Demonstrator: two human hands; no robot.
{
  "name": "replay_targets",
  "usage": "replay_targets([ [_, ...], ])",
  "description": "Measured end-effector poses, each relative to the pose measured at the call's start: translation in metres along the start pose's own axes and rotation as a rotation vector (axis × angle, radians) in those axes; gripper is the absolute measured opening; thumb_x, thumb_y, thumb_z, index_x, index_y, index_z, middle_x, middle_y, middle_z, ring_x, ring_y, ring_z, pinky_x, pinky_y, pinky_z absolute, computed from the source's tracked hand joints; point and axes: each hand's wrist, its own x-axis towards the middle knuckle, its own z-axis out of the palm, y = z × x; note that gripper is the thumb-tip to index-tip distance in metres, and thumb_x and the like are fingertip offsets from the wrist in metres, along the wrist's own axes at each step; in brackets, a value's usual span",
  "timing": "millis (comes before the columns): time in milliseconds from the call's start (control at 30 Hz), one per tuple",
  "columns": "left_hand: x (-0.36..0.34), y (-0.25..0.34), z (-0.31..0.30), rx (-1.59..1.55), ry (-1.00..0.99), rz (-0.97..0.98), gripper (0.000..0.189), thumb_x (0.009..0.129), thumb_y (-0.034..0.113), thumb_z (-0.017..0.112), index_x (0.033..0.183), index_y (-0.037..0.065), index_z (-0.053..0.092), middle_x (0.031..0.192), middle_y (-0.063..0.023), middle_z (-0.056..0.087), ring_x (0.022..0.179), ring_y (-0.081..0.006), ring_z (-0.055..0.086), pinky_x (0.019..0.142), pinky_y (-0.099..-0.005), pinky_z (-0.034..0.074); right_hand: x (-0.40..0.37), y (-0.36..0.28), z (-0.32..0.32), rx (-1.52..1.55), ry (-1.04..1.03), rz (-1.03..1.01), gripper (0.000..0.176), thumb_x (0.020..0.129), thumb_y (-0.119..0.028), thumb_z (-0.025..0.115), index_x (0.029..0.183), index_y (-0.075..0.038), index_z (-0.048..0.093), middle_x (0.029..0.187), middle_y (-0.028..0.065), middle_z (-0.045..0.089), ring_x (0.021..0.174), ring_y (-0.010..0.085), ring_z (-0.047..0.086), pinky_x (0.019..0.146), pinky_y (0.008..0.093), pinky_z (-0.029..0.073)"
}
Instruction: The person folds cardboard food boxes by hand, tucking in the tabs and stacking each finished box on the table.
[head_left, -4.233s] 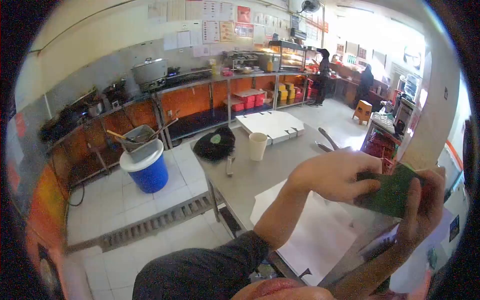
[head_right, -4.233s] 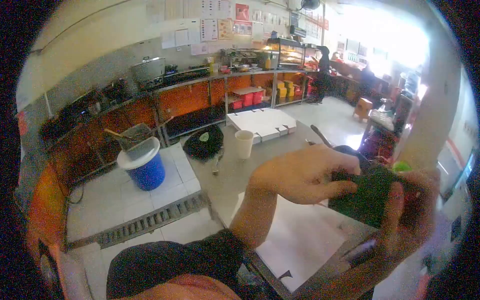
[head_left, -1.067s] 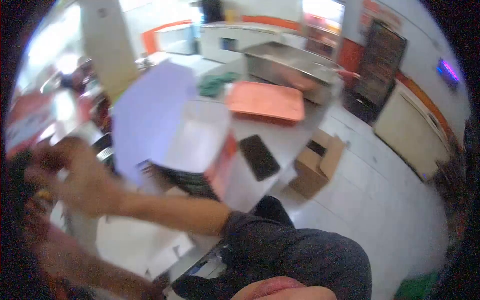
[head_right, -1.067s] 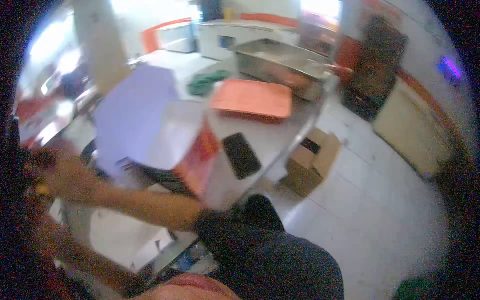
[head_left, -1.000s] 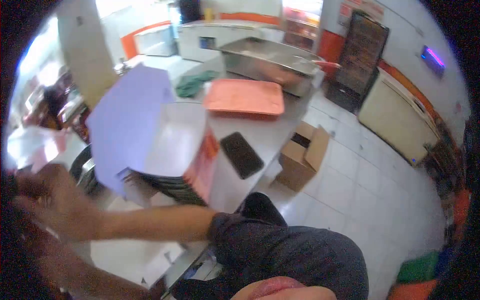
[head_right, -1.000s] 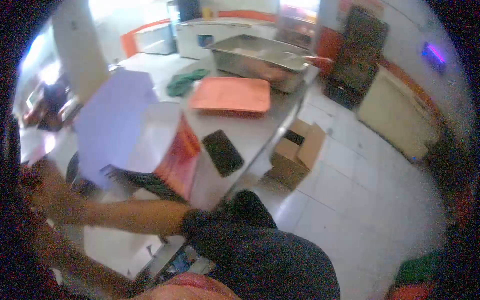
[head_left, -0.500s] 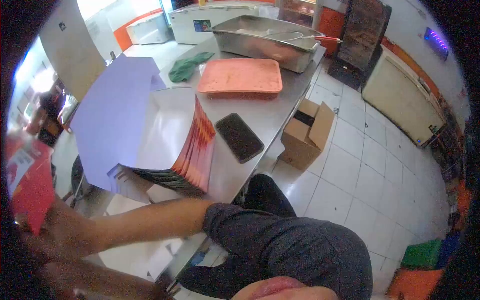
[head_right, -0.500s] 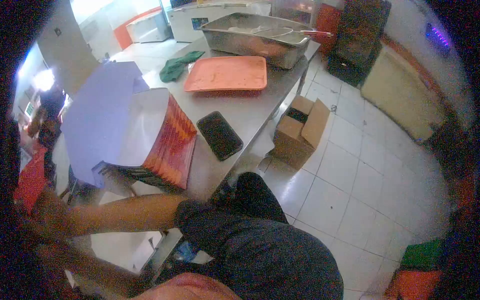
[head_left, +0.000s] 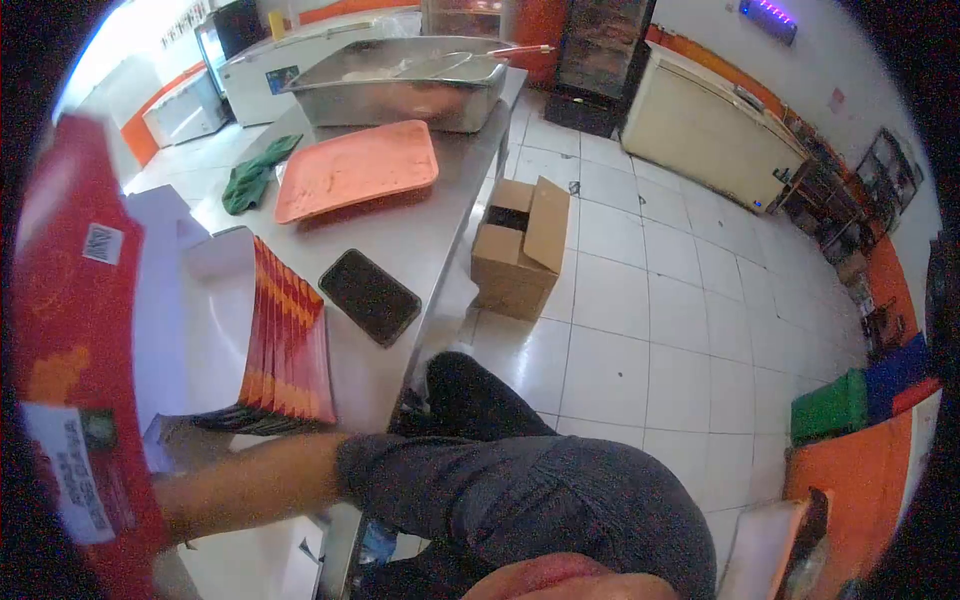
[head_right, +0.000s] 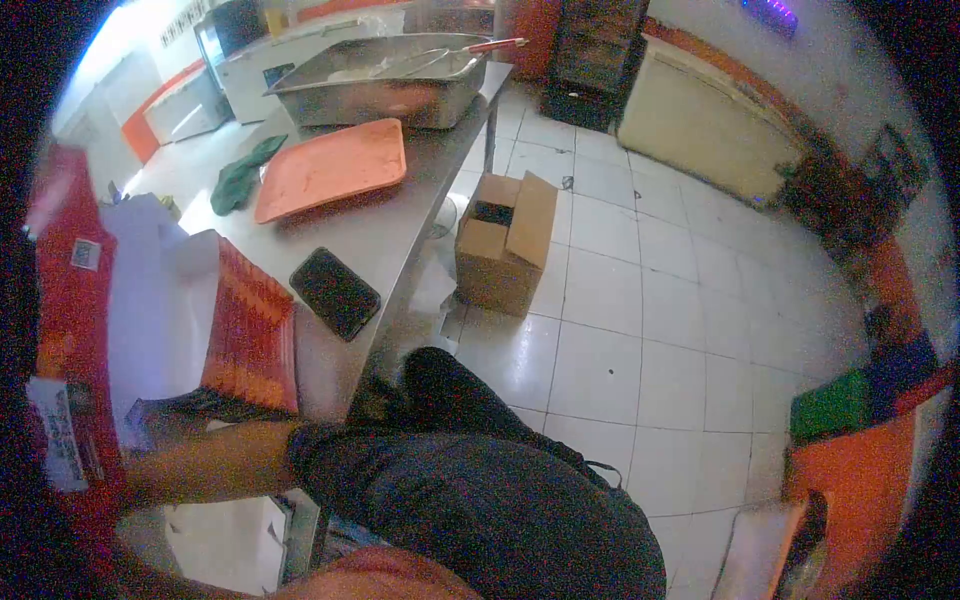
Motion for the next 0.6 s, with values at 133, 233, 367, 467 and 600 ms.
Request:
replay_targets([
  [133, 0.006, 0.000, 0.003, -0.029, -0.001, -0.004, 0.040, 0.093, 0.032, 0.049, 0.126, 0.008, 0.052, 0.112, -0.0172, 0.057, 0.094, -0.0310, 0.056, 0.072, -0.0467, 0.044, 0.013, 0.004, -0.003, -0.061, 0.063, -0.045, 0.058, 0.073, -0.024, 0.061, 0.124, -0.005, 0.044, 0.113, 0.0183, 0.047, 0.099, 0.0317, 0.046, 0.089, 0.0450, 0.032],
  [233, 0.013, -0.001, 0.003, -0.042, -0.006, -0.002, 0.041, 0.094, 0.033, 0.048, 0.126, 0.008, 0.051, 0.111, -0.0175, 0.057, 0.092, -0.0308, 0.056, 0.070, -0.0470, 0.044, 0.034, -0.001, -0.019, -0.101, 0.114, -0.071, 0.061, 0.072, -0.023, 0.062, 0.126, -0.006, 0.041, 0.113, 0.0179, 0.044, 0.098, 0.0305, 0.043, 0.087, 0.0446, 0.031],
  [367, 0.010, -0.007, 0.000, -0.046, -0.024, -0.014, 0.042, 0.094, 0.034, 0.048, 0.126, 0.007, 0.051, 0.111, -0.0180, 0.056, 0.091, -0.0305, 0.056, 0.069, -0.0474, 0.044, 0.041, 0.000, -0.019, -0.147, 0.165, -0.093, 0.066, 0.070, -0.022, 0.063, 0.129, -0.007, 0.039, 0.112, 0.0172, 0.040, 0.096, 0.0290, 0.040, 0.083, 0.0440, 0.030],
  [467, 0.009, -0.012, -0.005, -0.046, -0.033, -0.031, 0.043, 0.094, 0.035, 0.047, 0.127, 0.007, 0.051, 0.110, -0.0183, 0.056, 0.090, -0.0303, 0.056, 0.067, -0.0477, 0.044, 0.021, 0.037, 0.043, -0.176, 0.197, -0.112, 0.070, 0.069, -0.021, 0.064, 0.132, -0.008, 0.036, 0.112, 0.0168, 0.037, 0.095, 0.0278, 0.038, 0.080, 0.0436, 0.029],
  [600, 0.007, -0.022, -0.021, -0.025, -0.035, -0.060, 0.045, 0.095, 0.037, 0.047, 0.127, 0.006, 0.050, 0.110, -0.0188, 0.056, 0.088, -0.0301, 0.056, 0.065, -0.0481, 0.044, 0.021, 0.033, 0.059, -0.190, 0.239, -0.138, 0.075, 0.068, -0.020, 0.065, 0.135, -0.009, 0.033, 0.112, 0.0161, 0.033, 0.094, 0.0263, 0.035, 0.077, 0.0431, 0.028],
])
